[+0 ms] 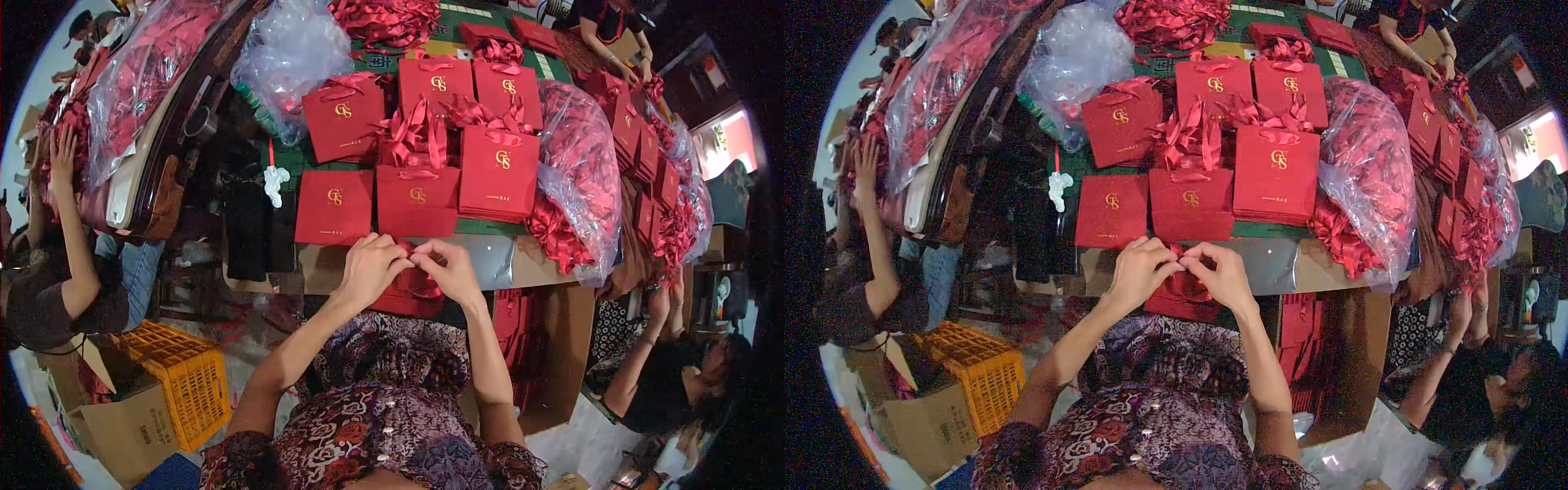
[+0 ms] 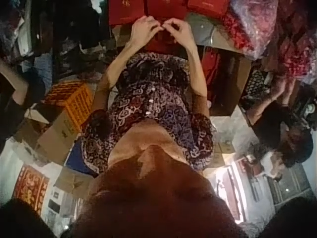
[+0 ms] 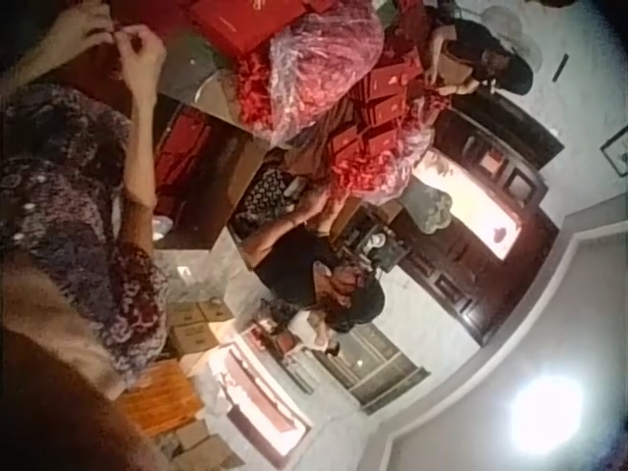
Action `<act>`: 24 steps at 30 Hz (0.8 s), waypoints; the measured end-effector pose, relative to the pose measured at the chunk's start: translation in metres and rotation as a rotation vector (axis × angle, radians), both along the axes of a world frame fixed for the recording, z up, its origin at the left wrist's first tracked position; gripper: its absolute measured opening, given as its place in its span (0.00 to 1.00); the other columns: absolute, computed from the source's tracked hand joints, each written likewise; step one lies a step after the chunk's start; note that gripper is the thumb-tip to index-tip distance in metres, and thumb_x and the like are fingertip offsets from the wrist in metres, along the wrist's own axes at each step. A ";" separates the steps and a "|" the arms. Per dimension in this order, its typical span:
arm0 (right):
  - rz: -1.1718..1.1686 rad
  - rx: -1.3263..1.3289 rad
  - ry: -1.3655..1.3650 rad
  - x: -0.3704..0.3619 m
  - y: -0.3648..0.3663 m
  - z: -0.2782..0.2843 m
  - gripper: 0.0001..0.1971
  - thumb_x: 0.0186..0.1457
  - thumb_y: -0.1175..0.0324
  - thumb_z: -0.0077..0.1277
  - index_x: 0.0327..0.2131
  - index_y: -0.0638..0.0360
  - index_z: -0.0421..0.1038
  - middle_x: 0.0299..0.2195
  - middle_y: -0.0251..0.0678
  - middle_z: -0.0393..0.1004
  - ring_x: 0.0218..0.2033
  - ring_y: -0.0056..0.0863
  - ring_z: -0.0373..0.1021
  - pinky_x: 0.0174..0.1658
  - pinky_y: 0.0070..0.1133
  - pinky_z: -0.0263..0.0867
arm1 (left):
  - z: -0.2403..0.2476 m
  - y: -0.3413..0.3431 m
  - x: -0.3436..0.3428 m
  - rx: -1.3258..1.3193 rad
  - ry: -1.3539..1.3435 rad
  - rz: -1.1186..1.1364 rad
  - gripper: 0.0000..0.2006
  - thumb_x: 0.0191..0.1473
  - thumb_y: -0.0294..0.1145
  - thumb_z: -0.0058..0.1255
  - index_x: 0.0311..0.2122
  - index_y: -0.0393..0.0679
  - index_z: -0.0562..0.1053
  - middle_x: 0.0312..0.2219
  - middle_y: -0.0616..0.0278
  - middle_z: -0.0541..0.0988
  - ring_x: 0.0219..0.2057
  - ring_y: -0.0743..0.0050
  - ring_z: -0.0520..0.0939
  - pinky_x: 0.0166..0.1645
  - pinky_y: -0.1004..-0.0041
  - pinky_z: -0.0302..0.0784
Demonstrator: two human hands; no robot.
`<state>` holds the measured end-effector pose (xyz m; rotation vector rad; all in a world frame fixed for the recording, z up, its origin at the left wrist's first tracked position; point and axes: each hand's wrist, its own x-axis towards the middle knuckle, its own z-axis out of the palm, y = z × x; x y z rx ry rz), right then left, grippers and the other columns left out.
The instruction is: The person attaches ribbon handles onto red gift bags by threading and tying the ribbons into bows by hand.
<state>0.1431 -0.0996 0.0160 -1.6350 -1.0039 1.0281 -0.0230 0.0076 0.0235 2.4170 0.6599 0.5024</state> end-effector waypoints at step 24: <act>-0.473 0.190 0.195 -0.006 0.008 -0.012 0.06 0.57 0.72 0.56 0.28 0.62 0.74 0.21 0.19 0.69 0.23 0.07 0.61 0.26 0.13 0.57 | 0.000 -0.031 -0.039 -0.585 -0.047 0.024 0.27 0.56 0.34 0.54 0.58 0.33 0.63 0.42 0.37 0.78 0.45 0.42 0.80 0.48 0.60 0.75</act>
